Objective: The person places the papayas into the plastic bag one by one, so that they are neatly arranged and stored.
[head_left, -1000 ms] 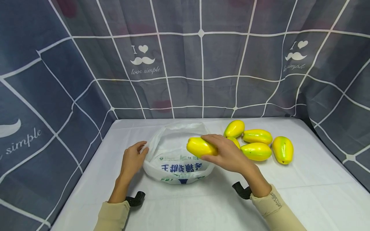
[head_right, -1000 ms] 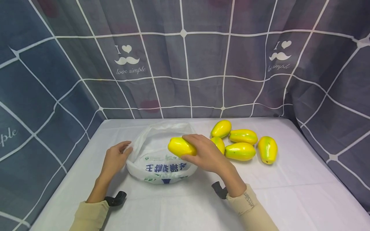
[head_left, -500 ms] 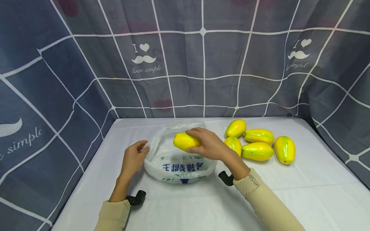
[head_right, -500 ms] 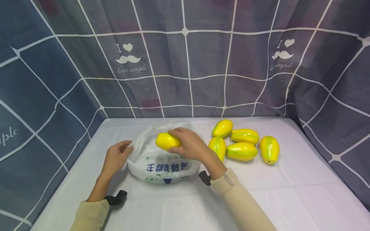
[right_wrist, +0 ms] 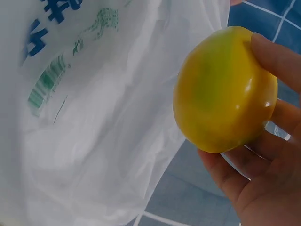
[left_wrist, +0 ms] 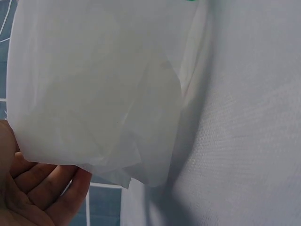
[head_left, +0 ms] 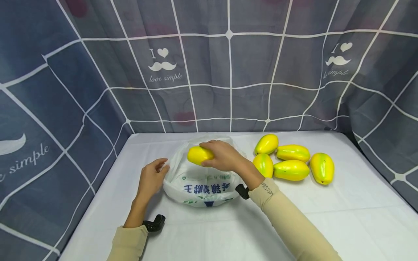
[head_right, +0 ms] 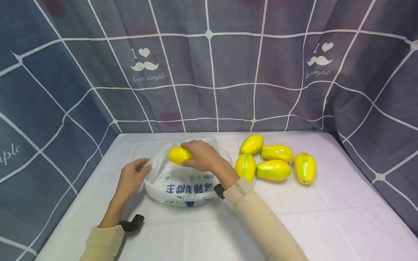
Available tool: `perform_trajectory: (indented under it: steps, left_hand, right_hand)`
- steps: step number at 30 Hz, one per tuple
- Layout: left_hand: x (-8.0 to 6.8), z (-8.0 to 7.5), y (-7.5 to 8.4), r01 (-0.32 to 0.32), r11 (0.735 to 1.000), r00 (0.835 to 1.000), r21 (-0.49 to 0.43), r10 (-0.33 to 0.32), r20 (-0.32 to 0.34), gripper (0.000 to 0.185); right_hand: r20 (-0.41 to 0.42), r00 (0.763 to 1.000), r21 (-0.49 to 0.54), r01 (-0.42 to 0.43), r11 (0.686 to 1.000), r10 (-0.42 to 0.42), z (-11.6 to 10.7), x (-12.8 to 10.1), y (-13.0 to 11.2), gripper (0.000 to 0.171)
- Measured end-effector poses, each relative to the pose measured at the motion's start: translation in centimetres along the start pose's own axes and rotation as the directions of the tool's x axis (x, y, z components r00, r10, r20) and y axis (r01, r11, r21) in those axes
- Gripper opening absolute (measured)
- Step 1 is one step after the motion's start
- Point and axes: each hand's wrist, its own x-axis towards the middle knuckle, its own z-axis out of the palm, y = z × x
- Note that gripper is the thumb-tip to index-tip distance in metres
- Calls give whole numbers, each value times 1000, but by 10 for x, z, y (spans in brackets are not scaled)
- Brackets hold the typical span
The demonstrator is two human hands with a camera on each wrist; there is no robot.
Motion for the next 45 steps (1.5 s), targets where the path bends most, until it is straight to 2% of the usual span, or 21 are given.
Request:
perform_trajectory:
  steps: [2, 6, 10, 15, 30, 36, 45]
  left_hand:
    - [0, 0, 0, -1, 1000, 1000, -2, 1, -2, 33]
    - [0, 0, 1, -1, 1000, 1000, -6, 1, 1, 33]
    - [0, 0, 2, 5, 1000, 1000, -6, -6, -2, 34]
    - [0, 1, 3, 6, 1000, 1000, -11, -6, -10, 33]
    - [-1, 2, 3, 3, 1000, 1000, 8, -3, 6, 34]
    - [-3, 3, 1, 4, 1000, 1000, 9, -4, 19, 34]
    - [-2, 3, 2, -19, 1000, 1000, -5, 19, 7, 33]
  right_hand:
    - [8, 1000, 1, -5, 1000, 5, 2, 5, -3, 63]
    - [15, 999, 70, -49, 996, 48, 8, 15, -3, 66]
    - [6, 995, 160, -100, 982, 101, 17, 24, -1, 60]
    - [-16, 992, 210, -123, 970, 129, 26, 32, 3, 55]
    - [-16, 983, 233, -176, 957, 184, 50, 44, 12, 63]
    - [2, 975, 211, -216, 953, 220, 62, 47, 14, 65]
    - [-17, 969, 231, -234, 944, 245, 66, 50, 16, 66]
